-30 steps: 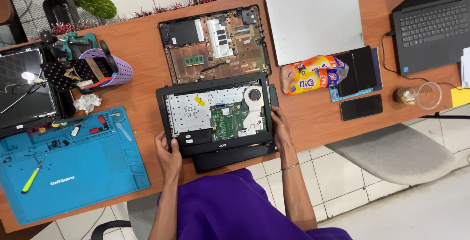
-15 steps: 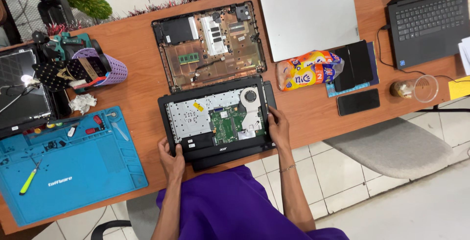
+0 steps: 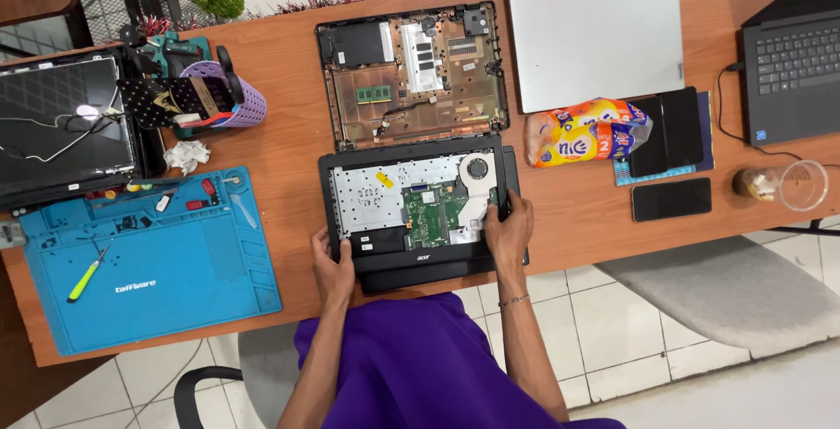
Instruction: The person handles a laptop chassis and a screen assembly by hand, disconnecting internal wires and lifting the display panel from the frame.
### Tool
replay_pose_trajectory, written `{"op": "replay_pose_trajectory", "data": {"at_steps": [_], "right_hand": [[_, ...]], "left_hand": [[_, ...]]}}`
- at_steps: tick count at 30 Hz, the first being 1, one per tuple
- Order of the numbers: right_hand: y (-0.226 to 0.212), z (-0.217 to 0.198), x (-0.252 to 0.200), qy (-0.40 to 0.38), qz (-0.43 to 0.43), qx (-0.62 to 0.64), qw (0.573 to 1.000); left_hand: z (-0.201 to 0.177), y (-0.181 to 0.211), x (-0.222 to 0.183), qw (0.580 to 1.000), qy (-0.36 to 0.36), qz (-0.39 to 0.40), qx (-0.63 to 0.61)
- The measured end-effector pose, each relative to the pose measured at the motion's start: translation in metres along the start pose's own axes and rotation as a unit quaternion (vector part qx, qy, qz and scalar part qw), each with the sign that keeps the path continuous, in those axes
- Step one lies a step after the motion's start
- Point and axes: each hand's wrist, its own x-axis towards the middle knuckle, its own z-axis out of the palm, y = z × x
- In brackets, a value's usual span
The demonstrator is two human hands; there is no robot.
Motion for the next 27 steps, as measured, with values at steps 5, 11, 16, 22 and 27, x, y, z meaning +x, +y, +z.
{"op": "replay_pose_trajectory", "data": {"at_steps": [5,11,16,22,27], "right_hand": [[-0.005,-0.004,0.000,0.002,-0.009,-0.019,1.000],[-0.017,-0.015,0.002,0.000,-0.005,-0.007,1.000],[-0.020,-0.017,-0.001,0.003,-0.004,-0.001,1.000],[-0.021,-0.015,0.000,0.018,0.004,0.003,1.000],[-0.014,-0.011,0.010,0.006,0.057,0.046,0.997]], "left_hand": [[0.001,0.000,0.002,1.000,0.011,0.004,0.005],[0.001,-0.004,0.005,1.000,0.013,0.017,0.000],[-0.001,-0.004,0.004,1.000,0.010,-0.001,0.011],[-0.002,-0.002,0.003,1.000,0.009,0.006,0.003],[-0.006,0.007,0.001,1.000,-0.009,-0.019,0.015]]}}
